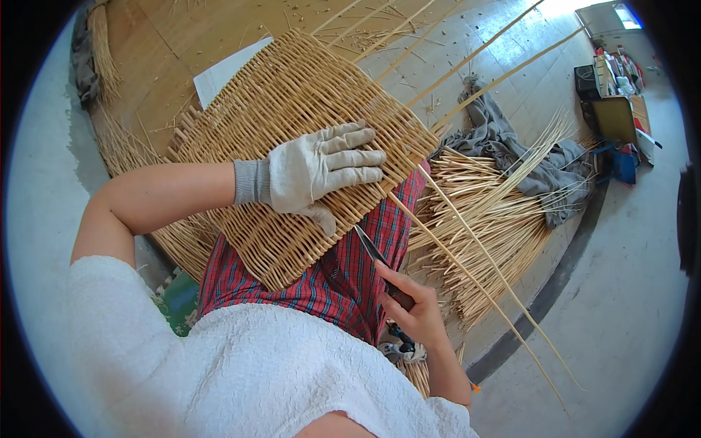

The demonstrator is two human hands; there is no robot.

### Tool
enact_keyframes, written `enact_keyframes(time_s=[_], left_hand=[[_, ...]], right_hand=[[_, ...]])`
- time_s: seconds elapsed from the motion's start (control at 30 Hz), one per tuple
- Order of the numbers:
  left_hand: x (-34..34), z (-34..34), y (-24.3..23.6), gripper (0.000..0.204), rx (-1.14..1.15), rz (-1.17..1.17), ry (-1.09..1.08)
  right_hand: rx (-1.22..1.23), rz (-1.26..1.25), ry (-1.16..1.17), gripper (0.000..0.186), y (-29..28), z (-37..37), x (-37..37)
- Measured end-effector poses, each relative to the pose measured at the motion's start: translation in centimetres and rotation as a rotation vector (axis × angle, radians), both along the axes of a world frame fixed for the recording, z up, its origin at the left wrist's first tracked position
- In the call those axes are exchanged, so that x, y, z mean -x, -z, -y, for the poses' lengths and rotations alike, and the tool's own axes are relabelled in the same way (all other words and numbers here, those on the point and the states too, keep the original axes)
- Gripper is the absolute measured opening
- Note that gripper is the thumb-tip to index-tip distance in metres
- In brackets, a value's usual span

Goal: The person sits on the floor and weaves a rectangular mat using thin bamboo strips. They interlace the strips by hand and use a metal tool to press the weave tight and trim excess material.

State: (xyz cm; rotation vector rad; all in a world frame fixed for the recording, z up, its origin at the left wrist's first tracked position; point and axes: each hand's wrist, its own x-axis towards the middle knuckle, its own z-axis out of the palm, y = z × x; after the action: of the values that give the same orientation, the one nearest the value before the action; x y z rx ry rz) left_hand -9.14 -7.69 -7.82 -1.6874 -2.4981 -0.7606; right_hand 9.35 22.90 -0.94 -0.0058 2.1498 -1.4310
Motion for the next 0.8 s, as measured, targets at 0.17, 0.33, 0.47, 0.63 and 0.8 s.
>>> enact_keyframes(time_s=[0.17, 0.33, 0.47, 0.63, 0.8], left_hand=[[0.1, -0.2, 0.3, 0.116, 0.038, 0.015, 0.037], [0.2, -0.3, 0.7, 0.114, 0.080, 0.039, 0.088], [0.3, -0.3, 0.8, 0.113, 0.071, 0.029, 0.104], [0.3, -0.3, 0.9, 0.118, 0.129, 0.042, 0.109], [0.0, -0.6, 0.9, 0.120, 0.168, 0.028, 0.078]], right_hand=[[-0.224, -0.204, -0.204, 0.055, -0.3, -0.7, 1.2], [-0.463, -0.478, -0.387, 0.054, -0.8, -0.7, 3.5], [-0.017, -0.036, -0.115, 0.054, 0.6, -0.3, 3.2], [-0.101, -0.160, -0.240, 0.051, 1.8, -1.0, 4.4], [0.208, 0.326, 0.010, 0.051, 1.0, 0.0, 3.9]])
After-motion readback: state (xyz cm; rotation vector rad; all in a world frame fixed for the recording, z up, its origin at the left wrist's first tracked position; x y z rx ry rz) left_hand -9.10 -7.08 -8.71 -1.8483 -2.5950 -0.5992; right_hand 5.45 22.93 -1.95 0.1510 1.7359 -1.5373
